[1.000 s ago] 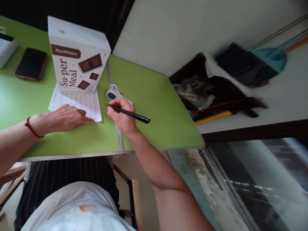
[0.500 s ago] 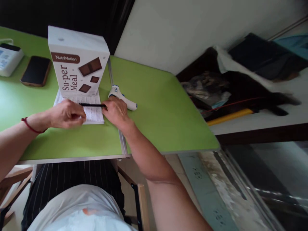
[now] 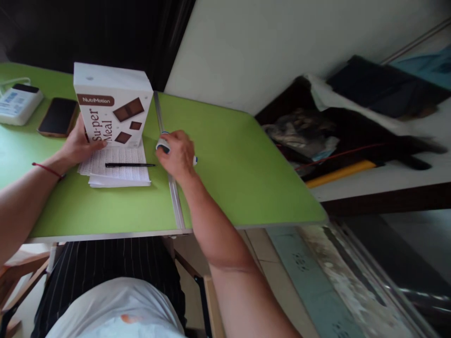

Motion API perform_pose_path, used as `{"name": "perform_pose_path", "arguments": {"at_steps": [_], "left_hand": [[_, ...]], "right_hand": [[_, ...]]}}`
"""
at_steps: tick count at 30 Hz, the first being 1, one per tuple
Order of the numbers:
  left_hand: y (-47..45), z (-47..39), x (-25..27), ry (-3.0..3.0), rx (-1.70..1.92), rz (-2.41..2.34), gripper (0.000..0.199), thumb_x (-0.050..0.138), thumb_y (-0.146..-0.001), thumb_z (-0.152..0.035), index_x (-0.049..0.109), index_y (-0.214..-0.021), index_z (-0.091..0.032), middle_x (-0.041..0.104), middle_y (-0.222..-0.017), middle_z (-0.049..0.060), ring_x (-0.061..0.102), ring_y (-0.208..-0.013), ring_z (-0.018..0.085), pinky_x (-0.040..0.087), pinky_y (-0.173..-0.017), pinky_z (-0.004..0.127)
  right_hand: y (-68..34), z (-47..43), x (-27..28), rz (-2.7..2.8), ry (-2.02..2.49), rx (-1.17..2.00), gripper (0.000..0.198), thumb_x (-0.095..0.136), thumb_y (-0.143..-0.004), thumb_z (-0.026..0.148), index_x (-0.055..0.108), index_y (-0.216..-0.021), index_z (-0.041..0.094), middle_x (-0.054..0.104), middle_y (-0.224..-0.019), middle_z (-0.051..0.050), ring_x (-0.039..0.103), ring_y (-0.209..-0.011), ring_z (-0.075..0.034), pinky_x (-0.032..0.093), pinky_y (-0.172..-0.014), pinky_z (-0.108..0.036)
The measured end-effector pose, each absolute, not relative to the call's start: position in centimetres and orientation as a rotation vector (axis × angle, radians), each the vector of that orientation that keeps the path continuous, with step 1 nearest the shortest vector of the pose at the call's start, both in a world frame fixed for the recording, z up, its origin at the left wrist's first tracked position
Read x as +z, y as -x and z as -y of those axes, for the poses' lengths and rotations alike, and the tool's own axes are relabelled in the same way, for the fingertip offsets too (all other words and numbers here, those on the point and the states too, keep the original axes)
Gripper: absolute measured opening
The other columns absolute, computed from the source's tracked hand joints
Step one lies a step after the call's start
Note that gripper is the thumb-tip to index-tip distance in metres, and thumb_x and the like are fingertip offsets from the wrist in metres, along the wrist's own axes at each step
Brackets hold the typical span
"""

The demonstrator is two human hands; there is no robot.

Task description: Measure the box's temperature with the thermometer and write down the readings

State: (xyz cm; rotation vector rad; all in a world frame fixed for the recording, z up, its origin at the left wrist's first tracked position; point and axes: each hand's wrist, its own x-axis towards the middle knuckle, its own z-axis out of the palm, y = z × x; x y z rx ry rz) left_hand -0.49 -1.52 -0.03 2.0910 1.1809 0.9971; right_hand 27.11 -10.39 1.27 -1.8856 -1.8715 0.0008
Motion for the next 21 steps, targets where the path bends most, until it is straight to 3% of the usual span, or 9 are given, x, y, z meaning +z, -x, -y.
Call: {"name": "perform_pose_path", "arguments": {"at_steps": [2,4,8,12,15,18,21], "left_hand": [[0.6,1.5,-0.1,-2.041,1.083,-1.248,0.104,0.078,-0.061,-0.073,0.045,-0.143,-0.018,0.060,-0.139,0.006,0.057,-0.127,0.032,0.049,-0.105,0.052],[0.4,1.9,0.1,-1.999,1.118,-1.258,0.096,0.080,-0.063,-0.069,0.049,-0.139,-0.018,0.064,-0.132,0.006,0.062,-0.118,0.030,0.054,-0.101,0.050],[-0.6,3.2,0.7,-1.937,1.198,-1.124,0.079,0.079,-0.072,-0.066,0.054,-0.131,-0.020,0.068,-0.127,0.005,0.067,-0.113,0.028,0.059,-0.094,0.043],[-1.6,4.1,0.9,-1.920,1.208,-1.083,0.065,0.077,-0.076,-0.066,0.061,-0.120,-0.021,0.071,-0.124,0.008,0.068,-0.112,0.031,0.059,-0.097,0.043],[-1.8,4.3,0.9,-1.909,1.153,-1.101,0.061,0.074,-0.080,-0.064,0.062,-0.120,-0.020,0.072,-0.124,0.009,0.069,-0.111,0.032,0.061,-0.093,0.043],[-1.8,4.2,0.9,-1.893,1.145,-1.099,0.056,0.070,-0.084,-0.062,0.063,-0.119,-0.018,0.072,-0.124,0.010,0.069,-0.111,0.031,0.060,-0.094,0.041],[-1.6,4.1,0.8,-1.907,1.150,-1.085,0.055,0.065,-0.087,-0.062,0.063,-0.117,-0.017,0.071,-0.124,0.012,0.069,-0.112,0.031,0.059,-0.095,0.039]], "right_hand": [[-28.6,9.8,1.1,1.771,2.015,-0.090,0.054,0.069,-0.084,0.019,0.059,-0.136,0.011,0.061,-0.132,-0.021,0.057,-0.123,-0.033,0.044,-0.104,-0.052],[-29.9,9.3,0.7,1.750,2.170,-0.004,0.063,0.075,-0.081,0.026,0.055,-0.138,0.009,0.060,-0.133,-0.024,0.056,-0.124,-0.036,0.043,-0.105,-0.056],[-31.1,8.7,0.4,1.679,2.235,0.357,0.037,0.074,-0.082,0.027,0.066,-0.115,0.011,0.069,-0.111,-0.017,0.066,-0.104,-0.031,0.052,-0.092,-0.048],[-30.2,8.9,0.9,1.382,1.803,0.449,0.032,0.074,-0.078,0.023,0.065,-0.107,0.015,0.071,-0.105,-0.011,0.067,-0.092,-0.022,0.055,-0.082,-0.038],[-27.9,10.3,1.4,1.234,1.300,0.526,0.026,0.070,-0.081,0.039,0.061,-0.098,0.021,0.069,-0.094,-0.003,0.066,-0.082,-0.016,0.055,-0.074,-0.031],[-24.8,12.1,1.4,1.226,1.005,0.936,0.036,0.065,-0.079,0.057,0.056,-0.086,0.023,0.061,-0.072,0.002,0.059,-0.059,-0.012,0.053,-0.058,-0.028],[-22.2,13.1,0.6,1.132,0.931,1.251,0.041,0.067,-0.074,0.060,0.052,-0.083,0.023,0.055,-0.063,0.006,0.054,-0.051,-0.010,0.047,-0.047,-0.025]]}}
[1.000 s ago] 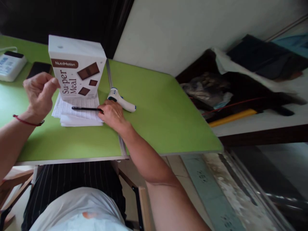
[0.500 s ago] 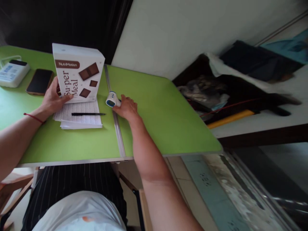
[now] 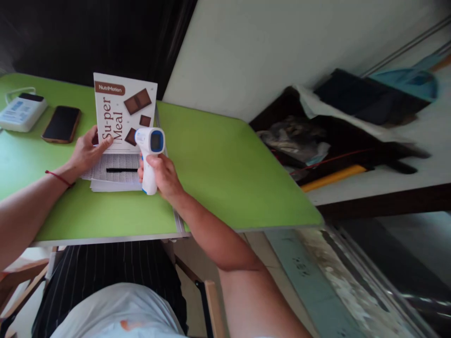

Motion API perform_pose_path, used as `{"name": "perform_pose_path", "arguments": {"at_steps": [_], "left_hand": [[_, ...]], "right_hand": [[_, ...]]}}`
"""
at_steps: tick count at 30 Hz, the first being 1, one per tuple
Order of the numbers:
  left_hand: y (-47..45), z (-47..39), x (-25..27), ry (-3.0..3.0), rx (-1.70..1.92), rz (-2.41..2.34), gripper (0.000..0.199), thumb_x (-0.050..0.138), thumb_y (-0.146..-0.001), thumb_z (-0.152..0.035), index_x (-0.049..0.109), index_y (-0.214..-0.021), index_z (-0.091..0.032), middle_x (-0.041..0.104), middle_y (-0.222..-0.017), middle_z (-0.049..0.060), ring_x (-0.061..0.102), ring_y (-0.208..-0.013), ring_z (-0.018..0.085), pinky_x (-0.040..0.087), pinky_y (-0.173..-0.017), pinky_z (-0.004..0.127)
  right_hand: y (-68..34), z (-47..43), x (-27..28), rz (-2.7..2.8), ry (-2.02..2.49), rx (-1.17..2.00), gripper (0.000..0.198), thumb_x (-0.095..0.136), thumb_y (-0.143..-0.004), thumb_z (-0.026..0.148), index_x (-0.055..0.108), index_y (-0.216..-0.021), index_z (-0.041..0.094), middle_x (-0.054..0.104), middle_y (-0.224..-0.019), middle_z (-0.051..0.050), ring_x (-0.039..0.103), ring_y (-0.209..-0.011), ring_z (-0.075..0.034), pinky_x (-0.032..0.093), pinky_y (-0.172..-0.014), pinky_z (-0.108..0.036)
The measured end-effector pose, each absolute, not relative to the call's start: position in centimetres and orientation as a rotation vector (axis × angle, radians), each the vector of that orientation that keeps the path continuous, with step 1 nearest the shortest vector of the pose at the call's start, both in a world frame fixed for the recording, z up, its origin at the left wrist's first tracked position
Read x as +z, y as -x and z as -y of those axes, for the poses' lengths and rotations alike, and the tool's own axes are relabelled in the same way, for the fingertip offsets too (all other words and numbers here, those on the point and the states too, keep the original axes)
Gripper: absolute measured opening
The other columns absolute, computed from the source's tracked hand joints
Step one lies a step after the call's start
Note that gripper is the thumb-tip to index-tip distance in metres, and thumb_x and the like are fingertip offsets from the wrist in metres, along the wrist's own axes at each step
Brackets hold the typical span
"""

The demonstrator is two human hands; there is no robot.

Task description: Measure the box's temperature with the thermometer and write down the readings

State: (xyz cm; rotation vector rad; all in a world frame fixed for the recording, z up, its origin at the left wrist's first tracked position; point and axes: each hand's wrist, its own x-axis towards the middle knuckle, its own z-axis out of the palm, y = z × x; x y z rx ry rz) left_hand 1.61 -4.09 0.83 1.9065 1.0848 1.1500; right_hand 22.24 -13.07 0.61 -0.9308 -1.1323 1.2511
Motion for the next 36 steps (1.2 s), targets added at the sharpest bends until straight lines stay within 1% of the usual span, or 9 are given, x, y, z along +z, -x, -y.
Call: {"name": "perform_pose_path", "arguments": {"at_steps": [4,7,12,17,19,23,27,33,36], "left_hand": [[-1.1,3.9,0.6,-1.943,1.080,-1.050,0.063,0.073,-0.079,-0.061,0.059,-0.122,-0.017,0.071,-0.122,0.013,0.070,-0.108,0.030,0.061,-0.090,0.039],[-0.7,3.8,0.4,-1.943,1.036,-1.023,0.067,0.076,-0.076,-0.060,0.058,-0.124,-0.018,0.072,-0.120,0.012,0.071,-0.104,0.031,0.062,-0.089,0.039],[-0.4,3.8,0.4,-1.960,0.994,-1.033,0.066,0.071,-0.079,-0.063,0.057,-0.125,-0.019,0.071,-0.122,0.011,0.071,-0.106,0.031,0.061,-0.091,0.039],[-0.5,4.1,0.8,-2.028,0.972,-1.007,0.076,0.076,-0.074,-0.063,0.054,-0.130,-0.017,0.068,-0.129,0.011,0.068,-0.112,0.029,0.058,-0.097,0.036],[-0.5,4.1,0.8,-2.045,0.981,-1.013,0.075,0.074,-0.075,-0.064,0.054,-0.128,-0.016,0.067,-0.130,0.012,0.067,-0.113,0.029,0.058,-0.097,0.036],[-0.3,3.9,0.7,-2.038,0.976,-1.037,0.065,0.070,-0.077,-0.063,0.058,-0.124,-0.019,0.069,-0.125,0.011,0.070,-0.108,0.030,0.060,-0.089,0.034],[-0.2,3.8,0.6,-2.075,0.967,-1.052,0.059,0.069,-0.079,-0.059,0.058,-0.124,-0.021,0.071,-0.123,0.009,0.070,-0.106,0.029,0.060,-0.090,0.035],[-0.2,3.7,0.7,-2.084,0.966,-1.060,0.060,0.068,-0.078,-0.062,0.059,-0.121,-0.020,0.071,-0.118,0.010,0.070,-0.106,0.030,0.060,-0.089,0.035],[-0.2,3.6,0.7,-2.076,0.961,-1.072,0.062,0.068,-0.078,-0.063,0.058,-0.121,-0.020,0.071,-0.119,0.012,0.070,-0.105,0.031,0.060,-0.088,0.036]], "right_hand": [[-21.2,12.8,-0.4,1.022,0.995,1.333,0.042,0.072,-0.069,0.056,0.052,-0.085,0.022,0.052,-0.060,0.008,0.052,-0.048,-0.009,0.044,-0.043,-0.023],[-21.2,12.5,-0.7,1.036,1.006,1.349,0.043,0.073,-0.069,0.057,0.052,-0.084,0.022,0.053,-0.060,0.007,0.052,-0.048,-0.009,0.045,-0.044,-0.024],[-20.9,12.6,-1.0,1.097,0.993,1.323,0.046,0.076,-0.070,0.060,0.055,-0.086,0.022,0.057,-0.060,0.007,0.057,-0.050,-0.010,0.050,-0.048,-0.025],[-20.8,12.5,-1.0,1.088,1.026,1.325,0.053,0.079,-0.065,0.063,0.058,-0.088,0.021,0.059,-0.059,0.007,0.056,-0.050,-0.010,0.054,-0.048,-0.025],[-20.7,12.5,-0.9,1.080,1.038,1.313,0.054,0.080,-0.063,0.064,0.058,-0.086,0.021,0.058,-0.059,0.007,0.056,-0.050,-0.010,0.056,-0.047,-0.025],[-20.6,12.5,-0.8,1.077,1.060,1.310,0.054,0.080,-0.063,0.066,0.058,-0.084,0.021,0.058,-0.059,0.007,0.055,-0.050,-0.010,0.058,-0.049,-0.026],[-20.6,12.4,-0.8,1.084,1.087,1.286,0.053,0.079,-0.064,0.066,0.058,-0.081,0.021,0.057,-0.060,0.007,0.054,-0.050,-0.009,0.057,-0.049,-0.025],[-20.7,12.4,-0.9,1.138,1.093,1.251,0.052,0.075,-0.069,0.068,0.057,-0.078,0.020,0.058,-0.060,0.006,0.056,-0.049,-0.009,0.055,-0.048,-0.024],[-20.7,12.3,-1.1,1.143,1.096,1.249,0.052,0.074,-0.069,0.069,0.056,-0.078,0.021,0.057,-0.059,0.006,0.056,-0.048,-0.010,0.053,-0.048,-0.024]]}}
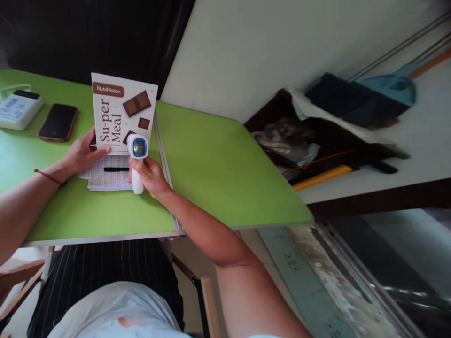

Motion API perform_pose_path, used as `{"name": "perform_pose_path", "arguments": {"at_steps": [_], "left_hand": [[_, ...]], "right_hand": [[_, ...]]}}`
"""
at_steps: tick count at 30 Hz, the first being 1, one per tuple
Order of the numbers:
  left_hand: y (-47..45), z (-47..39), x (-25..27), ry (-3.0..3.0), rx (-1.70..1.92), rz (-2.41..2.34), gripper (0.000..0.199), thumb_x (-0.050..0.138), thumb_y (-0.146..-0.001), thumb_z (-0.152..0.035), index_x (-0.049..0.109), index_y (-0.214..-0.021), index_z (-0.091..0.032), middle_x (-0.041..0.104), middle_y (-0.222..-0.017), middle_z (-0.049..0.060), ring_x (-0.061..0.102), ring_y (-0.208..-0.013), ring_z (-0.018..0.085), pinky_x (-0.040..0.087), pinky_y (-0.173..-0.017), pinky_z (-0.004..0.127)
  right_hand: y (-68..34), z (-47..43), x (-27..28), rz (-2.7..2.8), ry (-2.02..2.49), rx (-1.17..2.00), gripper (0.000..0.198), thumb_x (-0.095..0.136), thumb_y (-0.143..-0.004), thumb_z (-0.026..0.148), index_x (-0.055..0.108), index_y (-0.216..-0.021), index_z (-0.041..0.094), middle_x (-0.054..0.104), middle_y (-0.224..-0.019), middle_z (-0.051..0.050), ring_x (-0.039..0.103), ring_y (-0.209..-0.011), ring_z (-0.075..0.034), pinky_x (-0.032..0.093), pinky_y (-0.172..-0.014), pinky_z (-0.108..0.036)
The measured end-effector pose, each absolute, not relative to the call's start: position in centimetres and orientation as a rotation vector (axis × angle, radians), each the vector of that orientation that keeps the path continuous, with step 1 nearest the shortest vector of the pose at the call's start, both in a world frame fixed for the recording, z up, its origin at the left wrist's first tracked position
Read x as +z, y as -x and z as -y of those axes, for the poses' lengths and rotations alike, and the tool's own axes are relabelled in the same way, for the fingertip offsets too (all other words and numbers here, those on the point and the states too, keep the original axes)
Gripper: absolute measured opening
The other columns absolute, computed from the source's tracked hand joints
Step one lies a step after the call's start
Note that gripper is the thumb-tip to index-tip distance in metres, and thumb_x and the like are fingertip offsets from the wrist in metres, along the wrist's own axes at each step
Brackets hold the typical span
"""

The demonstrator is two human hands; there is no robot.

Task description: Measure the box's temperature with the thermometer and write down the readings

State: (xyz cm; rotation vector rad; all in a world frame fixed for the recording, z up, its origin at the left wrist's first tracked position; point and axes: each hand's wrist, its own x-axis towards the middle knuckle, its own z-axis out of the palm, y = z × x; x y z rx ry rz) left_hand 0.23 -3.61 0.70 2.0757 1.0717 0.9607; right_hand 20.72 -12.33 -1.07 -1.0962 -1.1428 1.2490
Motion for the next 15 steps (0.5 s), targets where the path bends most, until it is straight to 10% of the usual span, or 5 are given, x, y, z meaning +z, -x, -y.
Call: {"name": "perform_pose_path", "arguments": {"at_steps": [15], "left_hand": [[-0.42,3.92,0.95,-2.068,0.953,-1.063,0.073,0.066,-0.075,-0.075,0.057,-0.122,-0.019,0.070,-0.122,0.009,0.068,-0.106,0.029,0.060,-0.088,0.036]], "right_hand": [[-20.62,12.43,-1.01,1.134,1.057,1.286,0.058,0.079,-0.061,0.071,0.056,-0.080,0.021,0.058,-0.068,0.006,0.055,-0.054,-0.008,0.060,-0.053,-0.025]]}}
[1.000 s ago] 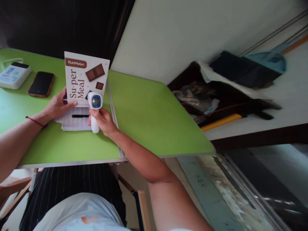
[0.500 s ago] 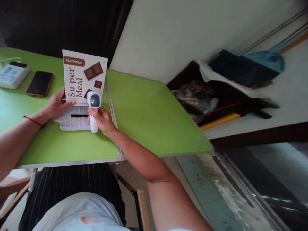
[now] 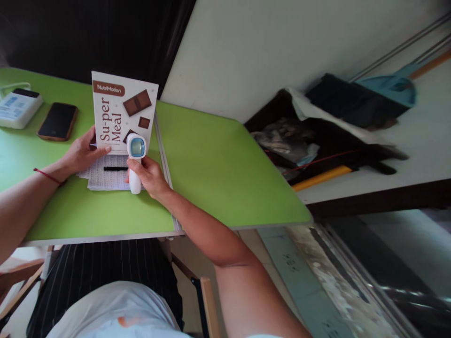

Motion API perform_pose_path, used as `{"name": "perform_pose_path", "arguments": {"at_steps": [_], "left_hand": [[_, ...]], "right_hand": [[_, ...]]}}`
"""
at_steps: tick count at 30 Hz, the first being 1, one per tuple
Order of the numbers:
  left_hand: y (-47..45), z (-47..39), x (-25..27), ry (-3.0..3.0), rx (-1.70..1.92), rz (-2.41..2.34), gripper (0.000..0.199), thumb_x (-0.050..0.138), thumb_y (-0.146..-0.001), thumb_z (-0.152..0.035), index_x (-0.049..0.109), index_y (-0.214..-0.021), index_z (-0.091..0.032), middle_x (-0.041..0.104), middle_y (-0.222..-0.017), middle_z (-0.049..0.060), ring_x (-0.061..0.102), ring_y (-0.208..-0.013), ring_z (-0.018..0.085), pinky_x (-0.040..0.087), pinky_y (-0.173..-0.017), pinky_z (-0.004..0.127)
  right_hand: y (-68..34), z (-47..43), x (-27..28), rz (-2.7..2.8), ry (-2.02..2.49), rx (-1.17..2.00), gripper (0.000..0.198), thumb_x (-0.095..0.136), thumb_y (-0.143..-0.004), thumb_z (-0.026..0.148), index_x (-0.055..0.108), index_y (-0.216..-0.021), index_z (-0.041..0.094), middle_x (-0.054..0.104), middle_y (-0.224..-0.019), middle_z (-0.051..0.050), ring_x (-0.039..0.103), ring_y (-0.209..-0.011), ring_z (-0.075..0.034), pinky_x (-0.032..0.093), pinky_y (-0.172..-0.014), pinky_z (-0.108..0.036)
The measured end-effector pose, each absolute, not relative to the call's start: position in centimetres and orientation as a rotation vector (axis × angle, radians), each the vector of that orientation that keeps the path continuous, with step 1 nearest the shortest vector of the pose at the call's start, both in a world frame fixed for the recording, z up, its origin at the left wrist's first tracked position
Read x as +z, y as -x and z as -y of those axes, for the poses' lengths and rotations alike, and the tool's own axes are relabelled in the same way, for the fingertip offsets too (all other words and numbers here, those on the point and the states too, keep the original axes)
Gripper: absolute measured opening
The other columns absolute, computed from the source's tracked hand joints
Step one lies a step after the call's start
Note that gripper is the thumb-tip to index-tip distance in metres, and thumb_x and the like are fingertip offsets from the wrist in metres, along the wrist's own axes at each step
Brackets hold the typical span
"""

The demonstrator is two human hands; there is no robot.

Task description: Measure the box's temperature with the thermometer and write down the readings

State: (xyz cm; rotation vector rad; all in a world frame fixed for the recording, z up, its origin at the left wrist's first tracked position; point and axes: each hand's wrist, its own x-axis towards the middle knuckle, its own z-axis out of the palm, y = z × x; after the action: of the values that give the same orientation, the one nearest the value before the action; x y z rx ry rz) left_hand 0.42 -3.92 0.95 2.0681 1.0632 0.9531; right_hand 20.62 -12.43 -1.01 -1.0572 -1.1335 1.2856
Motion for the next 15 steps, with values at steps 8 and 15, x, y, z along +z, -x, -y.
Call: {"name": "perform_pose_path", "arguments": {"at_steps": [8,15], "left_hand": [[-0.76,4.45,1.78,-2.030,0.910,-1.120,0.086,0.065,-0.069,-0.084,0.055,-0.122,-0.016,0.068,-0.123,0.007,0.066,-0.104,0.027,0.059,-0.092,0.038],[-0.81,4.46,1.81,-2.019,0.923,-1.105,0.084,0.066,-0.068,-0.084,0.055,-0.119,-0.018,0.069,-0.122,0.008,0.066,-0.105,0.029,0.059,-0.090,0.039]], "right_hand": [[-20.70,12.54,-0.82,1.147,1.043,1.311,0.060,0.080,-0.061,0.072,0.056,-0.082,0.021,0.058,-0.069,0.006,0.059,-0.056,-0.010,0.060,-0.054,-0.026],[-20.66,12.43,-0.95,1.136,1.045,1.322,0.061,0.081,-0.059,0.071,0.056,-0.083,0.021,0.058,-0.070,0.005,0.057,-0.057,-0.010,0.061,-0.056,-0.027]]}}
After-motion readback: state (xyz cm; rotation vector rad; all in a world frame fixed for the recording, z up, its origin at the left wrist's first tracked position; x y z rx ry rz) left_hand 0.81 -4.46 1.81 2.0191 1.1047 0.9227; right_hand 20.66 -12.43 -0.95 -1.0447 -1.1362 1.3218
